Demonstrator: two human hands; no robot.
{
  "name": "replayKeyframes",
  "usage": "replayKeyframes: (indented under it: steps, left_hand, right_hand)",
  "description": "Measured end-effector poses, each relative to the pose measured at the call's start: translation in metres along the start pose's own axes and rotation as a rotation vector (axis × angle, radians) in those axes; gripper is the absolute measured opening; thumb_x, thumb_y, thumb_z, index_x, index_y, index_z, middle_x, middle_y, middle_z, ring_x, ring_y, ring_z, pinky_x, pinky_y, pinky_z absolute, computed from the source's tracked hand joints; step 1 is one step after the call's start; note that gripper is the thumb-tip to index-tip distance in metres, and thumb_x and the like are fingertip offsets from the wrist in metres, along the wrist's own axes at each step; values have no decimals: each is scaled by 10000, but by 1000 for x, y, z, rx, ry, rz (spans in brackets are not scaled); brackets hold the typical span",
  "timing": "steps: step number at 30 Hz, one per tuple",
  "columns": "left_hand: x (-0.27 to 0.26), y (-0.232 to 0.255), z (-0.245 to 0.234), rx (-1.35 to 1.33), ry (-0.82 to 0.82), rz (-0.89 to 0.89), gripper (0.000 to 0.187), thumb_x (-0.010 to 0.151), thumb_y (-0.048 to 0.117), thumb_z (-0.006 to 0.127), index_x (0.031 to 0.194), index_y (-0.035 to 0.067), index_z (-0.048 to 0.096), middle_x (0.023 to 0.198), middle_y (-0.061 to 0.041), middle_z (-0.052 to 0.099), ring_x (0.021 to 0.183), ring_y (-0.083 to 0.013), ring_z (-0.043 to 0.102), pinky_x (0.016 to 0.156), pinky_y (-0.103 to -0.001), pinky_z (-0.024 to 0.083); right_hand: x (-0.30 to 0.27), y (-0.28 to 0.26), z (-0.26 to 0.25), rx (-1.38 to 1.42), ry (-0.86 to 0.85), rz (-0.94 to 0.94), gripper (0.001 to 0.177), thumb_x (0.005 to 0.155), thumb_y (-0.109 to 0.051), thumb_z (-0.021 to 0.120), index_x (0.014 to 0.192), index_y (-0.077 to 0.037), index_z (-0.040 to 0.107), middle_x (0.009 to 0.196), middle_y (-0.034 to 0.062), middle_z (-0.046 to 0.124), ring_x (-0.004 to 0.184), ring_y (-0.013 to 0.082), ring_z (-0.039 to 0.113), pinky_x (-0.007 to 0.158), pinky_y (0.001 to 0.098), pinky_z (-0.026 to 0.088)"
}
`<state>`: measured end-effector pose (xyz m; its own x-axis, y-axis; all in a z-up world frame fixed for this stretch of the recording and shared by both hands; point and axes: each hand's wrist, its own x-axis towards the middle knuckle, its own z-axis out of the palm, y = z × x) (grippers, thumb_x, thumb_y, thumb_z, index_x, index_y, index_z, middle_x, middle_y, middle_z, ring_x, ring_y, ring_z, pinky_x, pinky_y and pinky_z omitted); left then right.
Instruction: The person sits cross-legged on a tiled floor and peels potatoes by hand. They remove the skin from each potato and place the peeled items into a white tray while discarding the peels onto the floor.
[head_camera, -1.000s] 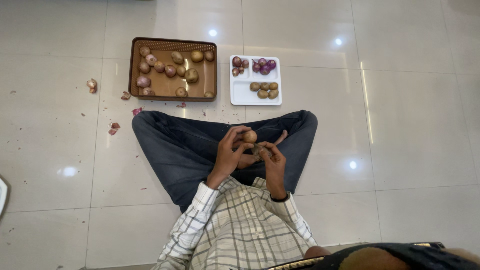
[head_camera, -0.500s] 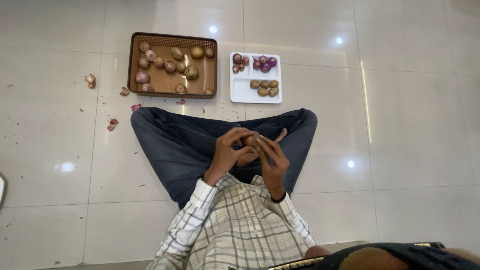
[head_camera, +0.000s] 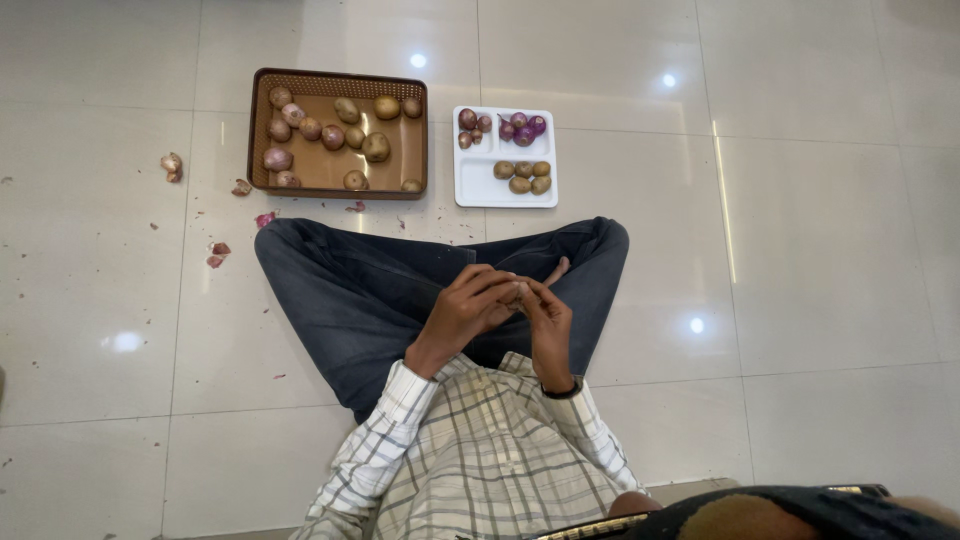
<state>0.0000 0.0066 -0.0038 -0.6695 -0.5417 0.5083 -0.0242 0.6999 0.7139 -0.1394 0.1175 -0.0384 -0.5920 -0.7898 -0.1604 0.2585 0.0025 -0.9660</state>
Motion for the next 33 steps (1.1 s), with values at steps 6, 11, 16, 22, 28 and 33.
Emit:
replayKeyframes:
  steps: [6,11,16,22,28,33]
  left_hand:
    - [0,2,-5,4,16,21,453,733,134,899,1144,30,736,1177,-119,720,1095,-285,693,853,-364,630]
    - [-1,-4,-8,-417,70,-377,429,765,101,891,1160,34,739,1130,-100,745,1019,-216,760,880,-319,664]
    - [-3,-19,-7,-616,97,-493,409,794,68,858,1182,26,733,1155,-93,735,1085,-206,747,940,-337,669]
    - [-5,-36,14,-982,230,-583,384,876,39,806,1238,-10,687,1182,-125,734,1102,-195,723,968,-322,630]
    - [-2,-54,37,-1045,273,-664,343,928,94,780,1235,-14,670,1172,-125,717,1090,-183,705,966,-300,603]
    - [14,-72,29,-1137,140,-552,413,922,76,799,1264,-27,591,1184,-134,674,1106,-209,691,978,-318,583]
  right_hand:
    - [-11,-8,15,-192,73,-299,225,1045,-68,616,1232,21,706,1167,106,734,1008,151,707,849,253,576]
    - [-14,-27,27,-574,46,-687,184,989,-11,688,1165,-7,741,1197,133,721,1059,203,729,887,295,609]
    - [0,-25,26,-564,5,-635,185,972,-15,705,1150,-11,754,1187,125,741,1036,186,738,850,290,600]
    - [10,-7,34,-304,50,-421,260,1016,-35,668,1271,-35,718,1195,120,740,998,132,717,833,223,591]
    - [9,-1,42,-595,251,-435,329,918,-47,760,1246,-56,741,1233,108,766,670,74,608,535,192,401]
    - [37,-2,36,-624,238,-437,317,939,-40,757,1255,-70,760,1273,80,775,633,40,543,640,195,447]
